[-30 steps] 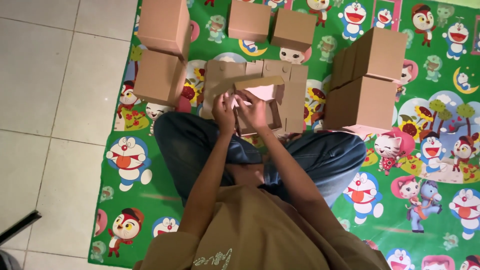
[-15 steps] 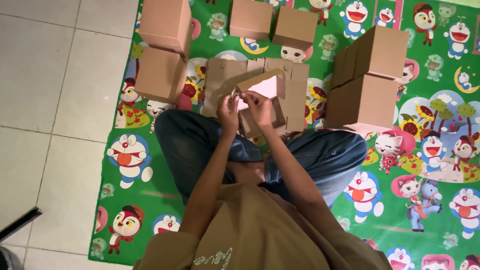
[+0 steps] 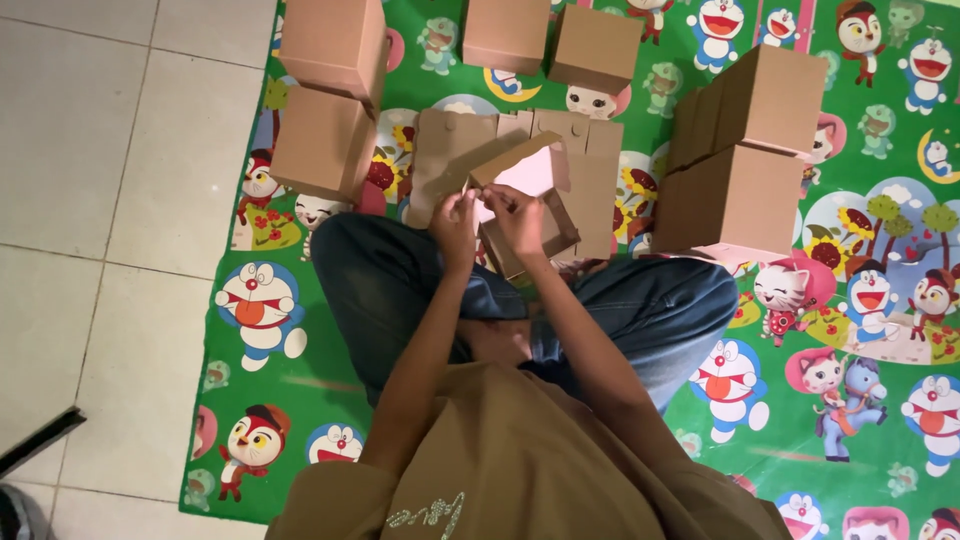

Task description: Folding flat cardboard sheets into small boxes while sitting on the floor.

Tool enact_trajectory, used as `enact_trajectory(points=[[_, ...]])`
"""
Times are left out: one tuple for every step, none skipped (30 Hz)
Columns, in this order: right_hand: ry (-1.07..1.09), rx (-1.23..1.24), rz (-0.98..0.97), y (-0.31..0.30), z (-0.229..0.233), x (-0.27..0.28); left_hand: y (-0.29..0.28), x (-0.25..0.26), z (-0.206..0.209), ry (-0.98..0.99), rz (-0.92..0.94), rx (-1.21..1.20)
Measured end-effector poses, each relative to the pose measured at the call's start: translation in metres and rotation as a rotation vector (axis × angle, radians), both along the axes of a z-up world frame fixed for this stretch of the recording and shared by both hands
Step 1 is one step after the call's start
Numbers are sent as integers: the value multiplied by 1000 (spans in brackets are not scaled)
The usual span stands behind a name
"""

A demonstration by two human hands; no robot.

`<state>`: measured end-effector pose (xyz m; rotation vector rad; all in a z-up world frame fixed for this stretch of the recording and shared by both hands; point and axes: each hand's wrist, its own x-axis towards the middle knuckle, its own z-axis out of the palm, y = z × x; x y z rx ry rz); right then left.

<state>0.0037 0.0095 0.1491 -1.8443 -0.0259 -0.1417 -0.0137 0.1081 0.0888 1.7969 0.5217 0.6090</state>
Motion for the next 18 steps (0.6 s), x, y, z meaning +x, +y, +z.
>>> enact_trajectory(points=[[-5, -5, -5, 0, 1, 1, -3, 2, 5, 31, 35, -25], [-9, -9, -11, 0, 1, 2, -6, 4, 10, 61, 70, -50], [-9, -10, -11, -1, 0, 2, -7, 4, 12, 61, 70, -51], [-1, 24, -18, -2, -2, 1, -7, 4, 15, 79, 73, -88], [8, 59, -25, -2, -4, 1, -7, 4, 17, 96, 77, -123], [9, 60, -25, -2, -7, 2, -8, 6, 14, 97, 77, -123], [12, 73, -36, -2, -9, 3, -8, 7, 10, 100, 82, -108], [16, 86, -48, -3, -12, 4, -8, 9, 7, 104, 87, -94], [19, 87, -49, -2, -10, 2, -7, 9, 6, 107, 87, -93], [18, 91, -69, -1, -8, 1, -6, 9, 6, 110, 87, -86], [13, 93, -89, 0, -5, 1, -5, 11, 6, 110, 85, -80], [13, 93, -91, 0, -1, 1, -4, 12, 1, 110, 83, -80], [2, 79, -99, 1, 3, 0, -3, 12, -4, 98, 67, -55], [-8, 64, -106, 3, 7, -1, -1, 12, -8, 87, 51, -31], [-7, 65, -107, 2, 6, -2, -1, 12, -8, 87, 51, -30], [-25, 34, -104, 2, 6, -3, -2, 12, -7, 78, 50, -19], [-44, 1, -102, 1, 5, -4, -2, 13, -7, 69, 49, -8], [-44, 1, -103, 2, 8, -6, -3, 13, -8, 69, 49, -8]])
